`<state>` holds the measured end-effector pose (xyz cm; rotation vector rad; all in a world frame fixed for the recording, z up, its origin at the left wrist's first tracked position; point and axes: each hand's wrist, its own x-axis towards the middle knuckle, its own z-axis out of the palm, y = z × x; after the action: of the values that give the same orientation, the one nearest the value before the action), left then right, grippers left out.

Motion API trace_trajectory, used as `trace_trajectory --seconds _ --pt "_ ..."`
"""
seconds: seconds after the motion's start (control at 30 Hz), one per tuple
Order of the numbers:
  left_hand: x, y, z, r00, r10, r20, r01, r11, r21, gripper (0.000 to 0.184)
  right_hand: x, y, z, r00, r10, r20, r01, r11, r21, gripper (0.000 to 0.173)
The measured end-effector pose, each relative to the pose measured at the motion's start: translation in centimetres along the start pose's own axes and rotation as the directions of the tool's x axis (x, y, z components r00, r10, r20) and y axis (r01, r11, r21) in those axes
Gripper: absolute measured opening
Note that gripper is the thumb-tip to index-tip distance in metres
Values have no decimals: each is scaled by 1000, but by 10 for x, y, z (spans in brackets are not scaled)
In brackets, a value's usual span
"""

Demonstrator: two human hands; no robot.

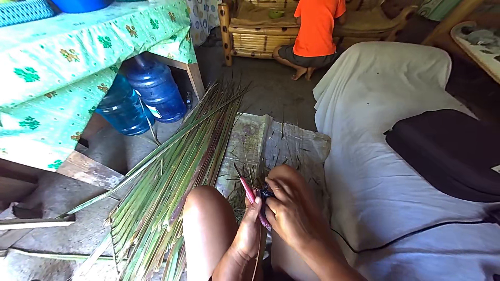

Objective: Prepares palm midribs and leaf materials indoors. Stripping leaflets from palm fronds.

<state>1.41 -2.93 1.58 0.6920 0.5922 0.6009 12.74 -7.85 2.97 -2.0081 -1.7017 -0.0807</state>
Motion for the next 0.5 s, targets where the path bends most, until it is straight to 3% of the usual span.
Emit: trace_trajectory --seconds 0.1,0.17,0.37,0.5 --pt "6 2 9 986 -49 -157 41 998 -54 51 -3 16 19 987 -136 -86 145 983 114 17" --pt "10 6 12 959 -111 -262 104 994 -39 49 -5 15 24 982 -130 -137 150 977 150 17" --pt "13 14 11 956 -116 -271 79 986 -146 41 -9 -1 19 991 46 -125 -33 993 111 13" --pt "13 9 12 962 -103 -253 42 970 -238 35 -8 -6 27 975 63 -215 -20 980 196 15"
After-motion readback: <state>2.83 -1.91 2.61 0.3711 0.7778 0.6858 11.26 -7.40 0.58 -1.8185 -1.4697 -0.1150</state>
